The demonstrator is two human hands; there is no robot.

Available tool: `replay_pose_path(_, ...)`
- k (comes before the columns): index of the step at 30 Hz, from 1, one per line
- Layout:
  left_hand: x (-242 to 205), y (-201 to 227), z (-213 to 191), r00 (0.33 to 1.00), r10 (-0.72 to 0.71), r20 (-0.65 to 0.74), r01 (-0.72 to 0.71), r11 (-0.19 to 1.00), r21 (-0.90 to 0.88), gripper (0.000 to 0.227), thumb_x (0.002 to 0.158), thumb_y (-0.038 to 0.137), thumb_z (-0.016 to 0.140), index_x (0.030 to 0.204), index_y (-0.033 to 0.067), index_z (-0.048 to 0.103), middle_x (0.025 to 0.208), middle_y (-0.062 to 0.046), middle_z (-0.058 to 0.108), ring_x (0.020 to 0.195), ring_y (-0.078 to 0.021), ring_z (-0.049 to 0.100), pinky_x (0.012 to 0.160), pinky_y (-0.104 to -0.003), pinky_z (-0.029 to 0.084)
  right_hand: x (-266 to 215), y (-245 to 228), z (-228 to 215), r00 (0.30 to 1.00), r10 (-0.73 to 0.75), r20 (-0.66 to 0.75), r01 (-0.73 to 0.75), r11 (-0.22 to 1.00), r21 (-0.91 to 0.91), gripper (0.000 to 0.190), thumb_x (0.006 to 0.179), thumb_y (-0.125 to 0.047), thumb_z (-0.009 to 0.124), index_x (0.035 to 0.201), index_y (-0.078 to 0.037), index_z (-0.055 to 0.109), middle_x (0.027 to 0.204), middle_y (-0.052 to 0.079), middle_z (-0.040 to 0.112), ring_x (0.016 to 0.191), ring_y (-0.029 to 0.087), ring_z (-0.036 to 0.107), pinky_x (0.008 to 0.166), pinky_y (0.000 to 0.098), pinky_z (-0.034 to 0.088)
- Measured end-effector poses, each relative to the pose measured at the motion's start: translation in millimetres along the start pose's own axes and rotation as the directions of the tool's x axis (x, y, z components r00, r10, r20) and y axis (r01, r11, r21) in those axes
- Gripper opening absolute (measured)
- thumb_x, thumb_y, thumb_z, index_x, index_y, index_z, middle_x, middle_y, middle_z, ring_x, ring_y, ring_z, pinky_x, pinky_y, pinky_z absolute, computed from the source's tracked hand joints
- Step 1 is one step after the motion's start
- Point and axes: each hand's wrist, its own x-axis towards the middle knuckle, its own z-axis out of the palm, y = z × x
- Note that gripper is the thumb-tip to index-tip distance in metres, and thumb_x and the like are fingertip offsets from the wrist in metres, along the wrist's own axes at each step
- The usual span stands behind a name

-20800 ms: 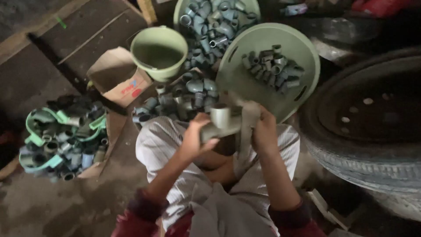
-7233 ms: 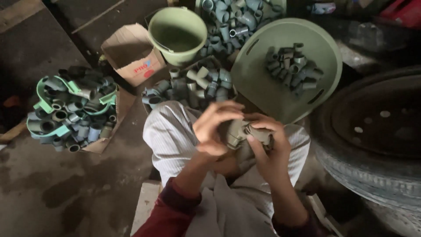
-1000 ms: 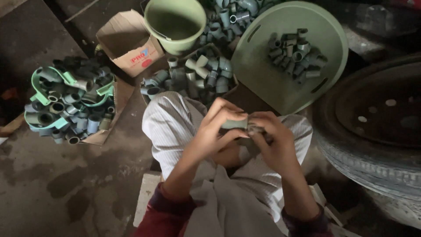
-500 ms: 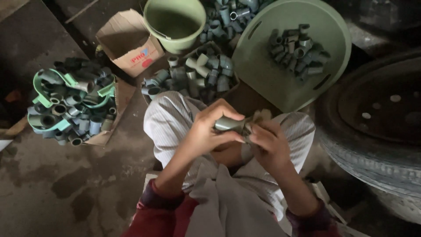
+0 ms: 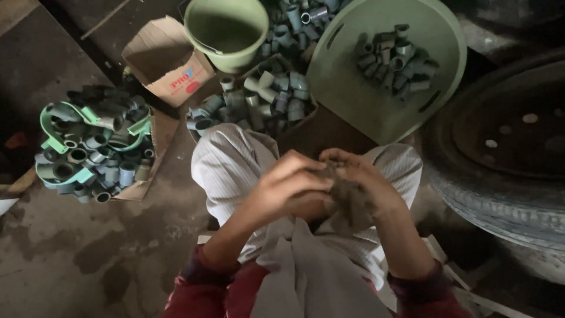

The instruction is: The person sits cross-legged on the floor and wipes various plastic pipe fittings with a cloth. They pick up fittings from a green basin, wipe them, and place them into a cardboard box. The person handles both elbow and T-shaped fittings.

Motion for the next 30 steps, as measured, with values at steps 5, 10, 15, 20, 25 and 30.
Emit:
replay_pose_path(5,-26.6,-48.5,7.5,0.96,-0.186,-0.207,0.108,0.934,-0.34,0.051,0.078,0.033,0.088,0.112,0.0006,0.068,0.104,-0.016,0.065,0.095,-0.0269,0.065,0.088,-0.037,0.051,4.6,-6.1,-12.6,0.908,-0.254,-0.335,0.299,0.95,0.091,0.047,0.093,-0.03,0.059,0.137,-0.013,0.056,0.119,0.016,0.064,0.106,0.023,0.064,0.093,0.0357,0.052)
replay_pose_path(10,-29.7,-54.2,23.1,0.928,-0.295,-0.229,0.149,0.854,-0.498,0.057,0.093,0.05,0.072,0.115,-0.0012,0.064,0.103,-0.014,0.061,0.095,-0.0222,0.055,0.086,-0.034,0.042,5.0,-14.9,41.7,0.761,-0.599,-0.249,0.533,0.797,-0.285,0.04,0.099,-0.022,0.065,0.135,-0.006,0.06,0.137,0.02,0.058,0.127,0.028,0.055,0.105,0.0442,0.046)
replay_pose_path(15,-32.2,-71.7,33.6,0.887,-0.088,-0.453,0.076,0.996,-0.046,0.049,0.088,0.043,0.077,0.114,0.0022,0.071,0.109,-0.012,0.066,0.105,-0.0286,0.053,0.099,-0.042,0.041,15.1,17.5,53.5,0.853,-0.415,-0.316,0.346,0.904,-0.251,0.03,0.109,-0.027,0.054,0.114,-0.001,0.068,0.099,0.014,0.068,0.097,0.02,0.064,0.08,0.0387,0.058)
replay_pose_path(20,-41.2,-94.1,32.9,0.886,-0.031,-0.462,0.087,0.991,0.1,0.041,0.077,0.024,0.087,0.11,0.0046,0.075,0.107,-0.011,0.07,0.104,-0.0299,0.062,0.098,-0.045,0.047,26.6,69.5,25.8,0.889,-0.238,-0.39,0.156,0.961,-0.229,0.031,0.11,-0.024,0.053,0.103,0.001,0.069,0.088,0.014,0.068,0.086,0.023,0.065,0.079,0.0432,0.058)
replay_pose_path(25,-49.4,-114.1,27.7,0.95,-0.206,-0.234,0.247,0.955,0.162,0.041,0.081,0.012,0.084,0.12,0.0102,0.072,0.113,-0.011,0.069,0.11,-0.0329,0.068,0.098,-0.045,0.053,47.4,67.5,28.3,0.864,0.069,-0.498,-0.103,0.994,-0.042,0.052,0.111,-0.043,0.047,0.137,0.0,0.06,0.132,0.023,0.063,0.125,0.036,0.061,0.106,0.0553,0.048)
replay_pose_path(30,-48.3,-107.2,2.5,0.807,-0.578,0.121,0.568,0.816,0.109,0.051,0.092,-0.004,0.066,0.142,-0.0018,0.053,0.13,-0.028,0.056,0.121,-0.0505,0.059,0.104,-0.062,0.047,49.9,39.7,46.6,0.766,0.326,-0.554,-0.432,0.899,-0.067,0.086,0.095,-0.063,0.06,0.154,-0.003,0.045,0.156,0.026,0.046,0.146,0.044,0.042,0.117,0.062,0.035)
